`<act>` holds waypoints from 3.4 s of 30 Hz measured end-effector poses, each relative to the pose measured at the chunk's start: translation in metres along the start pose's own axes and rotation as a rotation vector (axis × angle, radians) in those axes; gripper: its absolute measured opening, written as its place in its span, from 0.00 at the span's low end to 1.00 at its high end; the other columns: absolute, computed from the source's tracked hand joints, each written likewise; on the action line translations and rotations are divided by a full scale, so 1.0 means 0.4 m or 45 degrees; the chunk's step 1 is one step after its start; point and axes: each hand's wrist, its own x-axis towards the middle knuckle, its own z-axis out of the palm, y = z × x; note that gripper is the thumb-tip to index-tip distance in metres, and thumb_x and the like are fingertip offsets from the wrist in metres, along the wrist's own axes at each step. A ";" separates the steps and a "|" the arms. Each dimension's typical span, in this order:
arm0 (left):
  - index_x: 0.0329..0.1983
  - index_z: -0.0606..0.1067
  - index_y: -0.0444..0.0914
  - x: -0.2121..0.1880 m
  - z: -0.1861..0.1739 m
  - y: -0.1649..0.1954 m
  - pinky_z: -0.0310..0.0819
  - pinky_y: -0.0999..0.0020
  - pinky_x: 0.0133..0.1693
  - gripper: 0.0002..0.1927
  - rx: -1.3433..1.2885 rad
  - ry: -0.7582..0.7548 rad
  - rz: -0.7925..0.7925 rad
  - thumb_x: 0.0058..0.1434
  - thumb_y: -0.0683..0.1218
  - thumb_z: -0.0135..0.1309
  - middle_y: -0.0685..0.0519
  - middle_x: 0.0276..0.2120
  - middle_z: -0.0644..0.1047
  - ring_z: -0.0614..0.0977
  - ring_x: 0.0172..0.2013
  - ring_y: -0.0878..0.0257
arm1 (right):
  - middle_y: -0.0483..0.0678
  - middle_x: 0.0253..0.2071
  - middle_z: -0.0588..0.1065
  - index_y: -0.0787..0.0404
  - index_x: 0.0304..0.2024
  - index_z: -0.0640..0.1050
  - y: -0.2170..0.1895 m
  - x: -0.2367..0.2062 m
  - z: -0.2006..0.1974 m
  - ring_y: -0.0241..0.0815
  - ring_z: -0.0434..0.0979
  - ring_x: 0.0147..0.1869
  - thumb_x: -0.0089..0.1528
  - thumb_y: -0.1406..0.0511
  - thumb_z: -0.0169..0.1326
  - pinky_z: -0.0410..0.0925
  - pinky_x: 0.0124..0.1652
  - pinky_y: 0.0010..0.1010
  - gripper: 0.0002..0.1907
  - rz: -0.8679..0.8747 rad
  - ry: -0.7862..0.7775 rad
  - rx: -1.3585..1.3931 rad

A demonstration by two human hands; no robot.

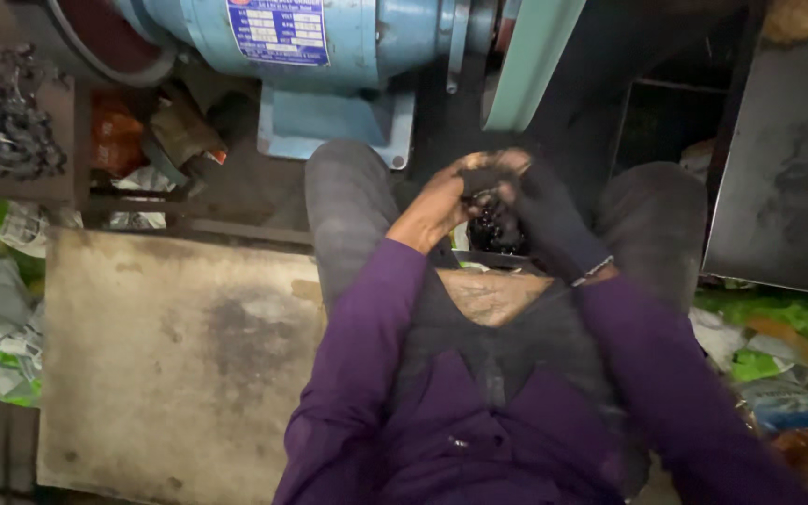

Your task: The person sits on the floor at a bench grinder and grinds small metal pieces against the spinning wheel, producing sparks. They place finished pieces into a container between their legs and take new pieces from a nearby tray, repeating the grinding cycle.

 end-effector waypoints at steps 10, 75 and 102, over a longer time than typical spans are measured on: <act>0.71 0.67 0.37 0.013 0.099 -0.084 0.58 0.66 0.67 0.22 -0.389 -0.264 0.273 0.75 0.39 0.43 0.54 0.64 0.70 0.68 0.65 0.63 | 0.42 0.37 0.77 0.64 0.48 0.78 0.071 0.103 -0.025 0.29 0.74 0.37 0.73 0.60 0.49 0.69 0.37 0.22 0.13 -0.120 0.454 0.121; 0.70 0.67 0.35 -0.032 0.172 -0.090 0.67 0.70 0.60 0.36 0.782 -0.279 0.040 0.54 0.31 0.45 0.50 0.60 0.76 0.76 0.59 0.62 | 0.61 0.44 0.77 0.65 0.44 0.77 -0.007 -0.409 -0.751 0.63 0.77 0.48 0.61 0.60 0.62 0.70 0.47 0.50 0.16 0.106 1.402 -1.566; 0.50 0.78 0.29 0.060 0.033 -0.076 0.72 0.68 0.35 0.13 0.288 0.242 0.280 0.75 0.44 0.47 0.48 0.37 0.78 0.78 0.34 0.63 | 0.44 0.34 0.75 0.61 0.45 0.77 0.115 0.126 -0.047 0.35 0.73 0.34 0.72 0.60 0.55 0.68 0.32 0.28 0.10 0.337 -0.080 0.782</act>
